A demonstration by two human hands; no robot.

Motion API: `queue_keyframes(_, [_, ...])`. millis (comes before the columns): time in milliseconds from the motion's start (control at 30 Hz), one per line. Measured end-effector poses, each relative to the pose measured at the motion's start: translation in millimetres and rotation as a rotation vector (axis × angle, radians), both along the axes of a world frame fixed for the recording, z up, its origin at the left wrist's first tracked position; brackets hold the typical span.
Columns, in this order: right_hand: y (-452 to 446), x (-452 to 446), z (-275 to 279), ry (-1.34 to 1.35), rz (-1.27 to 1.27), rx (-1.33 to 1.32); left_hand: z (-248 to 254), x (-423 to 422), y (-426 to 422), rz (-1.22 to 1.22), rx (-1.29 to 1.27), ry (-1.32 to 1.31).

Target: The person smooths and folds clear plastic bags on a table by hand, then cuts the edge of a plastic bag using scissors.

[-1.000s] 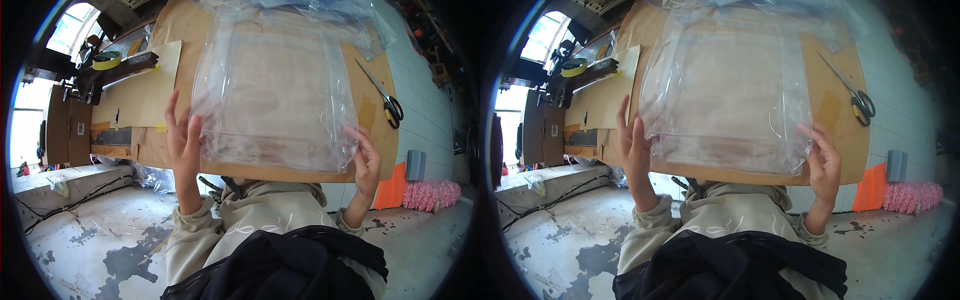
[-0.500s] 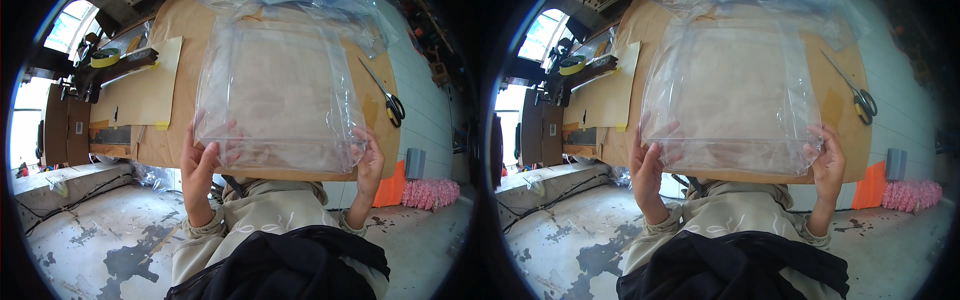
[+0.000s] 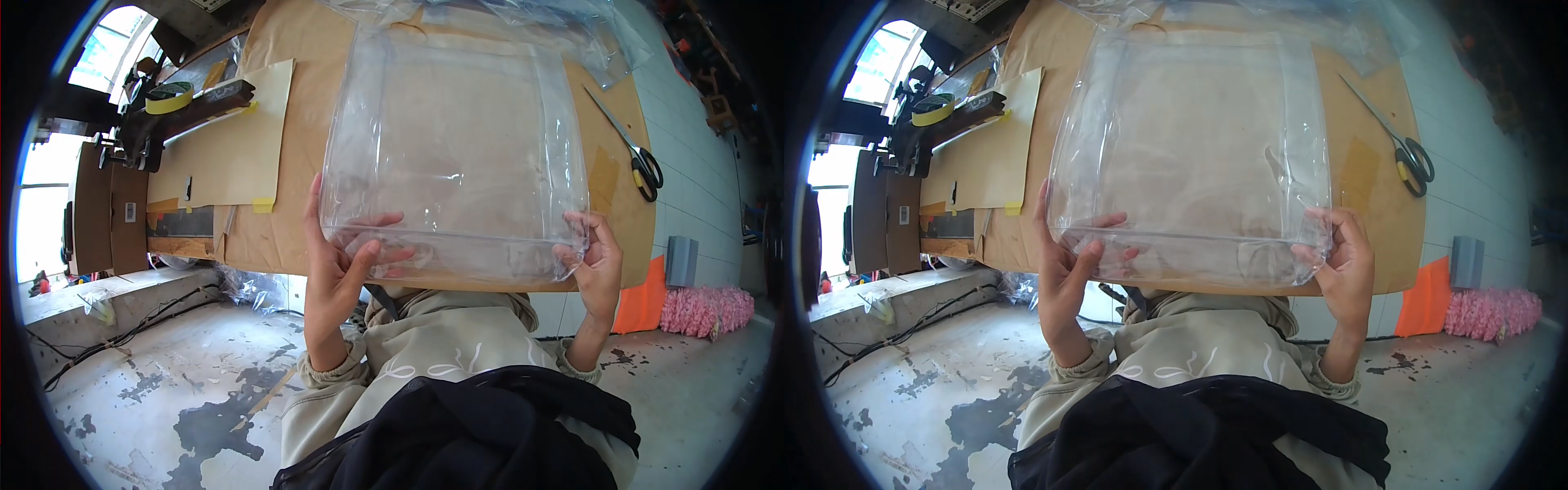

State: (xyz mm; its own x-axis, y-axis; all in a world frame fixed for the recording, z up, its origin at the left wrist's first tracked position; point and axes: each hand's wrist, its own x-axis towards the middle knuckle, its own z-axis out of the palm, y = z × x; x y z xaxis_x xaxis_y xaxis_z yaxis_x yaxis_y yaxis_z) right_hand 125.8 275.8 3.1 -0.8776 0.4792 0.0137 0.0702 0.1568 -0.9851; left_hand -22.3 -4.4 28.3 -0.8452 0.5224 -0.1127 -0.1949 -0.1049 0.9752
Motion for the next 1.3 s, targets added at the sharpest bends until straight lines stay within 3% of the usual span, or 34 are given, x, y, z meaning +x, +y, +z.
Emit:
queue_keyframes(200, [3,1,3,0.021,-0.05,0.187,3,6,2,0.019,0.016,0.041])
queue_keyframes(267, [5,1,3,0.065,-0.07,0.363,-3,5,-2,0.047,0.16,-0.004])
queue_keyframes(400, [6,4,3,0.029,-0.062,0.318,-4,2,-1,0.062,0.589,-0.269])
queue_keyframes(567, [-3,-5,6,0.134,-0.172,0.2,-8,2,-5,0.089,0.351,-0.184])
queue_keyframes(667, [-4,-9,5,0.283,-0.232,0.282,-6,5,-4,0.145,0.297,-0.17])
queue_keyframes(800, [5,-4,16,0.152,-0.135,0.52,-7,5,-4,0.161,0.442,-0.261])
queue_keyframes(867, [1,-6,20,0.096,-0.165,0.571,-11,7,-2,0.174,0.305,-0.201])
queue_keyframes(967, [-16,-19,46,-0.011,-0.149,0.857,-14,13,13,0.203,0.232,-0.071])
queue_keyframes(1033, [-29,-32,68,-0.007,0.08,0.941,-13,19,31,0.232,0.296,-0.041])
queue_keyframes(1133, [-58,-63,81,0.074,0.248,0.897,-13,26,44,0.231,0.265,-0.05])
queue_keyframes(1300, [-79,-83,62,0.206,0.294,0.556,-16,29,55,0.267,0.361,-0.026])
